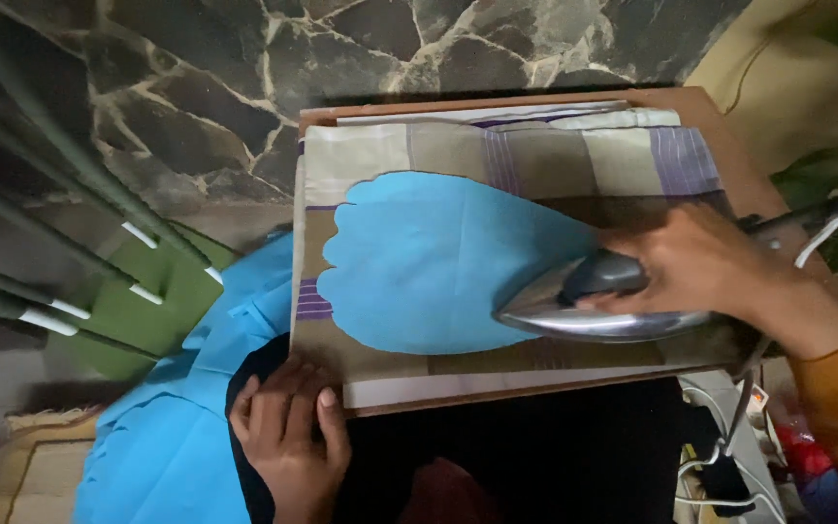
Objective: The person is ironing several blue, petal-shaped fabric pieces on a small portable ironing board.
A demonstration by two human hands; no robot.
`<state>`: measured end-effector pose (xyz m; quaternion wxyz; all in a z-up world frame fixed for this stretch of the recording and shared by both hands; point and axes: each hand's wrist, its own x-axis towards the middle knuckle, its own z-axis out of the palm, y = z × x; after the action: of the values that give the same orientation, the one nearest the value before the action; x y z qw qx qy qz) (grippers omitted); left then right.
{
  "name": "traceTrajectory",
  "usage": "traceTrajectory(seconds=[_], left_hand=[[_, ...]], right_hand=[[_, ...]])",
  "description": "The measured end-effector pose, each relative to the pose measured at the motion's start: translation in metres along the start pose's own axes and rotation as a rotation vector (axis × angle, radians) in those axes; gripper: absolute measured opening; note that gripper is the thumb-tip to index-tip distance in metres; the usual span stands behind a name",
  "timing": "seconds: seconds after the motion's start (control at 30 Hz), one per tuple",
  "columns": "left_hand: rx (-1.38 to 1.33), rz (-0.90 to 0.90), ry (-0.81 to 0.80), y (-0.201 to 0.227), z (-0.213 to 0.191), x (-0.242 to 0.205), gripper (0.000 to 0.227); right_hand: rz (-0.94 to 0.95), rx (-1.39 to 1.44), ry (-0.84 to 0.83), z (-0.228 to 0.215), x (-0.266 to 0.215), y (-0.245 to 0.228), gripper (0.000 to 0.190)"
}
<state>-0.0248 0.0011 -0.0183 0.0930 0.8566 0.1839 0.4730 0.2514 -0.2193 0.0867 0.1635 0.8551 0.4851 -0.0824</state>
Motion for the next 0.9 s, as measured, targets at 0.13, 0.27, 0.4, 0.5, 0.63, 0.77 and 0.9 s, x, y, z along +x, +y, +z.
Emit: traceTrajectory(seconds=[0.13, 0.27, 0.4, 0.5, 0.63, 0.77, 0.9], left_hand=[[0.056, -0.001, -0.007, 0.004, 0.009, -0.005, 0.015], [-0.029, 0.121, -0.087, 0.016, 0.018, -0.003, 0.025], [0.015, 0.152, -0.082, 0.02, 0.019, 0.003, 0.025], [-0.003, 0.161, -0.049, 0.018, 0.017, 0.003, 0.026], [-0.04, 0.148, -0.065, 0.012, 0.019, -0.003, 0.025], [-0.101, 0.132, -0.008, 0.014, 0.018, 0.0, 0.022], [-0.101, 0.136, 0.015, 0.014, 0.018, 0.002, 0.024]], right_hand=[[0.01, 0.061, 0.152, 0.004, -0.003, 0.007, 0.071], [-0.036, 0.062, 0.167, -0.005, -0.004, -0.004, 0.064], [-0.19, 0.093, 0.317, -0.008, 0.002, -0.031, 0.038], [-0.233, 0.067, 0.409, -0.022, 0.011, -0.065, 0.043], [-0.202, 0.038, 0.449, -0.037, 0.029, -0.104, 0.047], [-0.131, 0.0, 0.436, -0.058, 0.052, -0.142, 0.053], [-0.12, -0.034, 0.401, -0.074, 0.083, -0.172, 0.053]])
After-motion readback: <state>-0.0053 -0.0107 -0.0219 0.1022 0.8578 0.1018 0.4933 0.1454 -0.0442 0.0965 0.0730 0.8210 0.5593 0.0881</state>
